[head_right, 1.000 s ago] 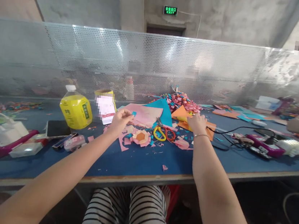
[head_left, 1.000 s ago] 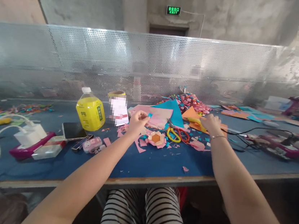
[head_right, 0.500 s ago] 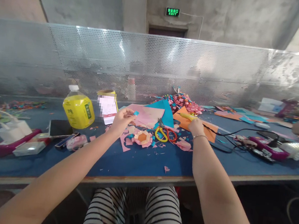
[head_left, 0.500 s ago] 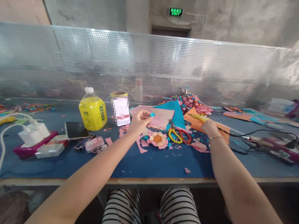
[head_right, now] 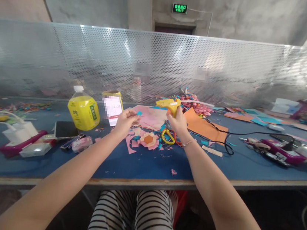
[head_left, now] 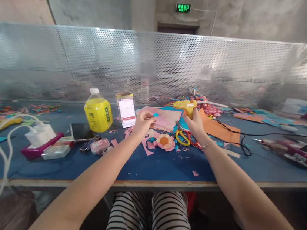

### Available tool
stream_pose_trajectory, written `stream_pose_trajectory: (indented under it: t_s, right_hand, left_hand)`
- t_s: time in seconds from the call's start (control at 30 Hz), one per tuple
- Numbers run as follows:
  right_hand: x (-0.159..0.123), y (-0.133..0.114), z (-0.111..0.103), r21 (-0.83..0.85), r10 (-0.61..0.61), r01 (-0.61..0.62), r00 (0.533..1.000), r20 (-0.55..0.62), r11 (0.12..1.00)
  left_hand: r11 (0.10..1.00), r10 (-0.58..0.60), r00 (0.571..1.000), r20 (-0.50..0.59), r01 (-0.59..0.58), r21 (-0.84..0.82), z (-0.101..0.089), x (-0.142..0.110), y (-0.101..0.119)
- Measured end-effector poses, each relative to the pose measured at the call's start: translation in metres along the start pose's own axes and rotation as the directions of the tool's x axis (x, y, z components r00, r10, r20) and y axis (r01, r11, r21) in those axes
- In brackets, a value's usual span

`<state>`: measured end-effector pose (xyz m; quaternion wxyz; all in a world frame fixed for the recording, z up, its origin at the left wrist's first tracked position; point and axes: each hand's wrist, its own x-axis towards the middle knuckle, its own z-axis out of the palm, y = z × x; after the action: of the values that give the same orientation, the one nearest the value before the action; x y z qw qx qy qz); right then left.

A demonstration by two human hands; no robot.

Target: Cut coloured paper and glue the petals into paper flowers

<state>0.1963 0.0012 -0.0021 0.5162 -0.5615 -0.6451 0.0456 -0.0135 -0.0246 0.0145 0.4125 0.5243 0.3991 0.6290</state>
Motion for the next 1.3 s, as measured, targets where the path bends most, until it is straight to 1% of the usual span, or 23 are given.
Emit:
stream_pose_trajectory:
  t_s: [0.13,0.23,0.33,0.43,0.57,0.77,0.93,1.3]
  right_hand:
    - [-0.011,-0.017,0.001,-0.150,-0.027,0.031,0.999,0.031,0.988]
    - [-0.014,-0.024,0.003,-0.240,-0.040,0.047,0.999,0.034,0.970]
    - [-0.013,-0.024,0.003,-0.300,-0.044,0.047,0.999,0.017,0.953]
    - [-0.011,-0.021,0.002,-0.357,-0.050,0.057,0.998,0.026,0.932]
    - [-0.010,-0.021,0.000,-0.430,-0.055,0.071,0.997,0.049,0.900]
    - [-0.012,-0.025,-0.003,-0.483,-0.056,0.087,0.995,0.079,0.871]
    - [-0.011,-0.026,-0.005,-0.503,-0.043,0.080,0.995,0.086,0.860]
    - [-0.013,-0.027,-0.006,-0.549,-0.049,0.106,0.992,0.117,0.829]
  left_hand:
    - [0.996,-0.068,0.997,0.023,0.069,-0.061,0.002,0.001,-0.002]
    - [0.993,-0.086,0.996,0.034,0.089,-0.077,0.003,0.002,-0.003]
    - [0.997,-0.038,0.999,0.022,0.039,-0.066,0.003,0.003,-0.005]
    - [0.999,0.029,1.000,-0.007,-0.030,-0.029,0.002,0.004,-0.006]
    - [0.997,0.066,0.998,0.006,-0.066,0.026,0.002,0.004,-0.006]
    - [0.990,0.112,0.993,0.022,-0.114,0.081,0.001,0.004,-0.008]
    - [0.991,0.106,0.994,0.019,-0.107,0.078,0.001,0.003,-0.006]
    - [0.990,0.111,0.993,0.028,-0.113,0.086,0.000,0.004,-0.009]
